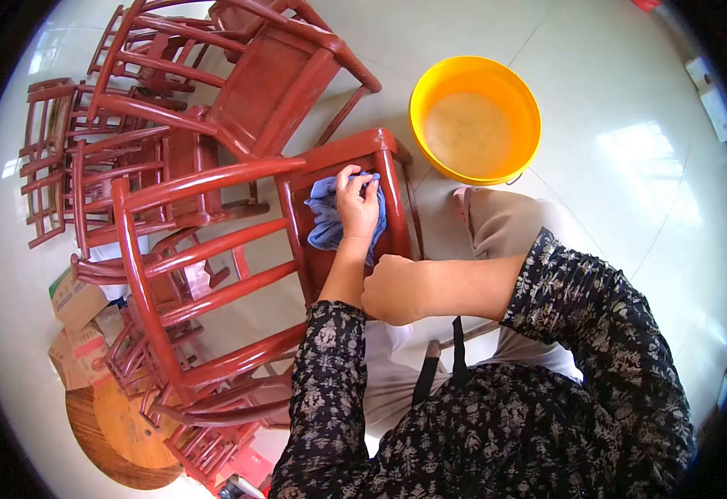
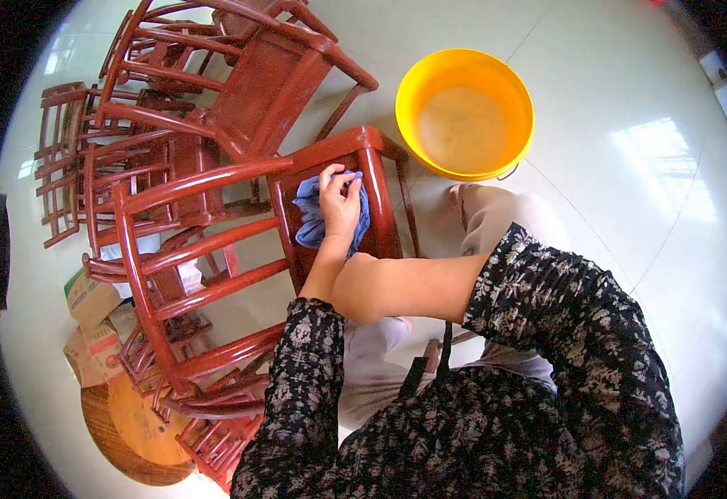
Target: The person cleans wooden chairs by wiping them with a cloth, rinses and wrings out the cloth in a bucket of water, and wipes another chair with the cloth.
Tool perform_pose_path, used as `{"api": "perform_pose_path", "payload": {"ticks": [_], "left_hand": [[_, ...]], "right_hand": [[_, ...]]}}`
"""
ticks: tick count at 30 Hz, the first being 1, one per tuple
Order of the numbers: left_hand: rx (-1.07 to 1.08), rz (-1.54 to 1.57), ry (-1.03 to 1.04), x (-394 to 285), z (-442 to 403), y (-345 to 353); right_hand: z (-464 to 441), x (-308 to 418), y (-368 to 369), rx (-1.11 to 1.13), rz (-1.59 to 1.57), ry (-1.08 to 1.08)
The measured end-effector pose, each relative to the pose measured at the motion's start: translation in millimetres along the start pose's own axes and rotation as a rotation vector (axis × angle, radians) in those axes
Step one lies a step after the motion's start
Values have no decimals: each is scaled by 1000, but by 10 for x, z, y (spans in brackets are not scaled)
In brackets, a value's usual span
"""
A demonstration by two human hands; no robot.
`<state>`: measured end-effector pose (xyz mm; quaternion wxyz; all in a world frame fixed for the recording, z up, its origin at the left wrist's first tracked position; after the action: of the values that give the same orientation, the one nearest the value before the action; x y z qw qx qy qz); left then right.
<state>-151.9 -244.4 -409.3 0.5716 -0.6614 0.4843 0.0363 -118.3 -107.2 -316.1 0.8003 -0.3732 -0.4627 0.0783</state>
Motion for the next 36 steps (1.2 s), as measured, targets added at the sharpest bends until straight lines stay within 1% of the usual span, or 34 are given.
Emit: {"api": "perform_pose_path", "payload": {"ticks": [1,2,3,5,7,9,10,12,13,15,16,17,19,21,23,24,26,27,29,31,33,34,36], "left_hand": [[-57,-61,1,-9,-4,-24],[-41,-127,-110,69,29,13],[-38,-122,-111,12,30,21],[-86,-93,-270,53,58,-32],[-76,-95,-258,79,65,-25],[7,-124,-77,-7,6,23],[7,-126,-77,34,-25,13],[105,-80,63,-12,-93,65],[106,-80,65,1,-109,45],[190,-88,87,-16,-143,91],[227,-120,-29,46,-151,108],[228,-119,-30,20,-142,124],[43,-175,-109,74,-114,22],[33,-178,-118,109,-60,47],[4,-111,-17,33,-56,62],[1,-113,-15,39,-76,35],[124,-140,117,-42,-124,91],[125,-140,117,-66,-157,70],[250,-265,171,-134,-202,162],[254,-308,167,-162,-225,179],[250,-328,-68,0,-238,187],[251,-327,-73,-14,-218,211],[93,-333,-228,57,-175,123]], "right_hand": [[-23,-1,20,-12,12,-9],[-36,-10,25,-24,24,-17],[-33,-17,-1,-22,21,-13],[-21,-4,14,51,27,-28],[-13,0,36,49,21,-25],[3,-2,28,45,18,-21],[27,-9,12,32,22,-10],[51,-18,-14,16,26,3],[62,-32,-7,27,35,11],[83,-54,-24,38,45,22],[82,-48,-44,51,41,24],[81,-42,-59,65,37,25],[33,-54,-39,40,17,25],[-13,-56,8,12,-3,26],[-9,-29,18,-23,23,-6],[7,-13,-9,-24,27,-8],[54,-1,-11,48,33,13],[60,3,-15,47,32,13],[63,7,-18,38,43,8],[44,18,-8,35,50,4],[23,9,11,35,59,4],[-2,12,19,22,40,3],[-16,29,11,9,30,-3]]}}
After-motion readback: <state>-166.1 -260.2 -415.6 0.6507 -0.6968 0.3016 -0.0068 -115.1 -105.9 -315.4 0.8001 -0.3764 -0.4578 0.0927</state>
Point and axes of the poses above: each hand's wrist, its own z-axis away from the middle knuckle, its own y-axis out of the palm, x = y × z, the point moved 9 cm from there along -z, towards the middle knuckle, and after that the axes turned 3 degrees about -z, right-handed, at the moved point
